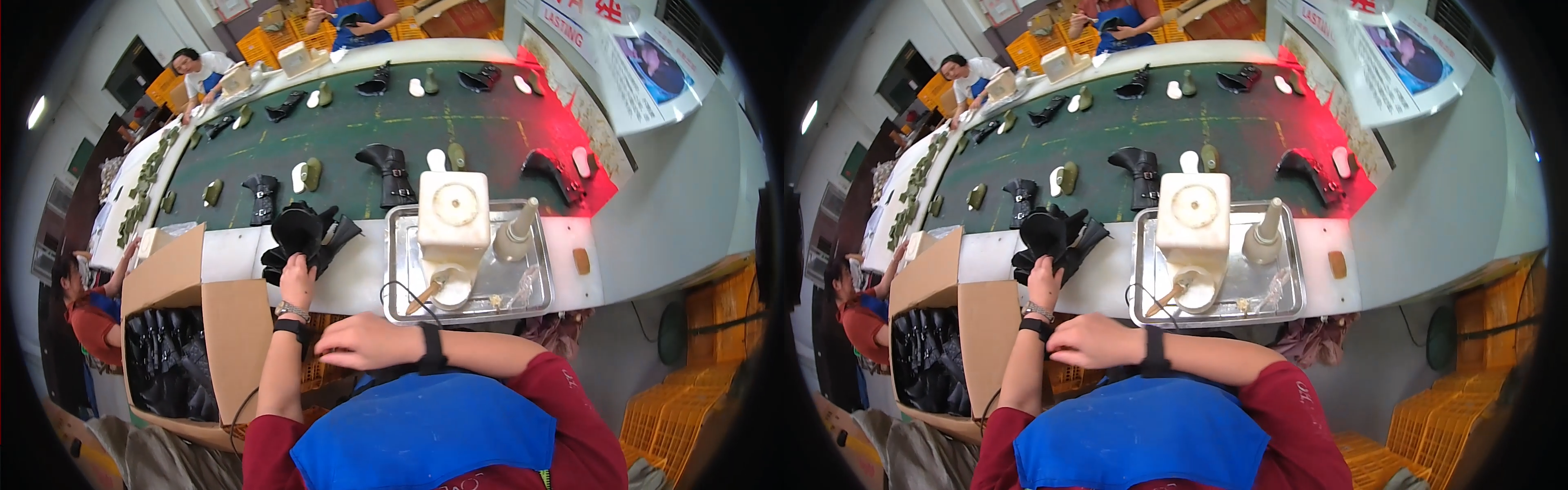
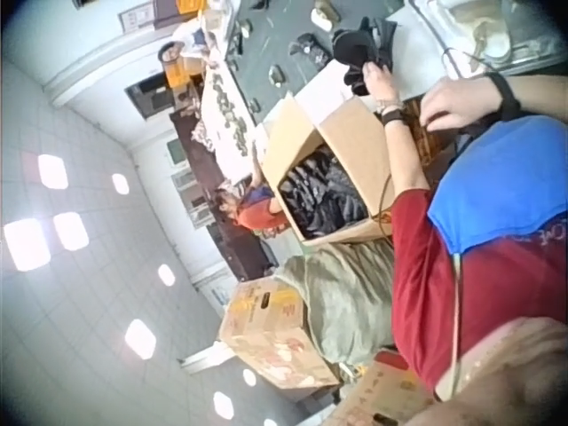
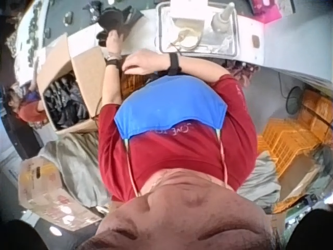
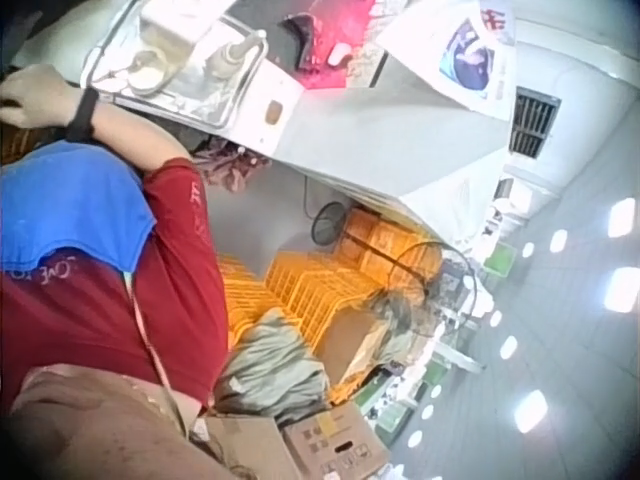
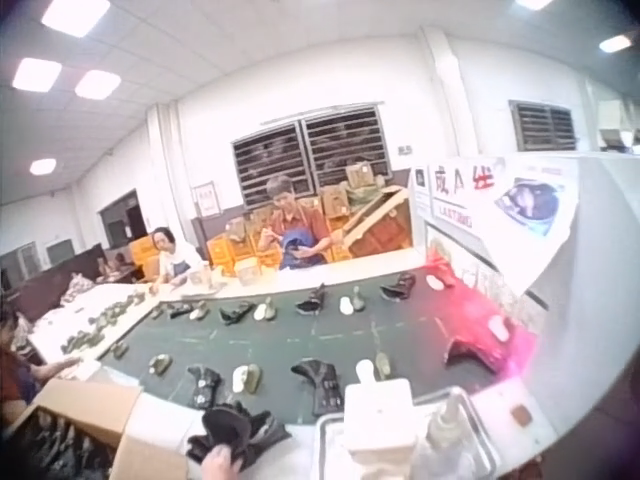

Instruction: Applying glue to the interior and exterior of black boots using a brush and a glue container on a factory assembly line.

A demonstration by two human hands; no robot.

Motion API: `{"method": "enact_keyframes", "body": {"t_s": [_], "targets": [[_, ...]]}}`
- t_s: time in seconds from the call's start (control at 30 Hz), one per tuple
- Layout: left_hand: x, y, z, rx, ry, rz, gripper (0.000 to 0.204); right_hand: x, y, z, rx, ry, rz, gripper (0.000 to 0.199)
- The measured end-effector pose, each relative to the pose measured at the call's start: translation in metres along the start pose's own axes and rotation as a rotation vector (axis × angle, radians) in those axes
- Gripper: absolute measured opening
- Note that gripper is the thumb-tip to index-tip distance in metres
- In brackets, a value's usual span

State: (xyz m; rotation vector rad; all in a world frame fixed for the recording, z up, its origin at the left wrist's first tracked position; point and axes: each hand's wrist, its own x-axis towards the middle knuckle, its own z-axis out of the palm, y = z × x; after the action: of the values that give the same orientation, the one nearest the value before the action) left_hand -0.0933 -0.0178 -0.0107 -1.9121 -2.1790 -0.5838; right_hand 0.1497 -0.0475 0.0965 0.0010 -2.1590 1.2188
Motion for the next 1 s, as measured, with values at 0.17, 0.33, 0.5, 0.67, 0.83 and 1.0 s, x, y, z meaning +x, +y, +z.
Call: {"method": "enact_keyframes", "body": {"t_s": [0.17, 0.33, 0.5, 0.67, 0.83, 1.0], "targets": [[0.007, -0.001, -0.009, 0.006, -0.061, 0.022, 0.033, 0.051, -0.026, 0.040, 0.330, -0.022, -0.188, 0.017], [0.002, -0.001, -0.011, -0.063, -0.177, -0.002, 0.044, 0.068, -0.031, 0.049, 0.505, -0.079, -0.133, 0.011], [-0.009, -0.009, -0.007, -0.107, -0.180, 0.050, 0.047, 0.034, -0.008, 0.031, 0.310, 0.041, 0.035, 0.015], [-0.017, -0.021, -0.007, -0.151, -0.176, 0.067, 0.046, -0.041, -0.032, -0.017, 0.027, 0.001, 0.388, 0.017], [-0.015, -0.018, -0.010, -0.175, -0.186, 0.049, 0.045, -0.125, -0.065, -0.011, 0.056, -0.015, 1.021, 0.018], [-0.021, -0.020, -0.014, -0.162, -0.220, 0.003, 0.052, -0.144, -0.042, 0.022, -0.659, -0.282, 1.111, 0.017]]}}
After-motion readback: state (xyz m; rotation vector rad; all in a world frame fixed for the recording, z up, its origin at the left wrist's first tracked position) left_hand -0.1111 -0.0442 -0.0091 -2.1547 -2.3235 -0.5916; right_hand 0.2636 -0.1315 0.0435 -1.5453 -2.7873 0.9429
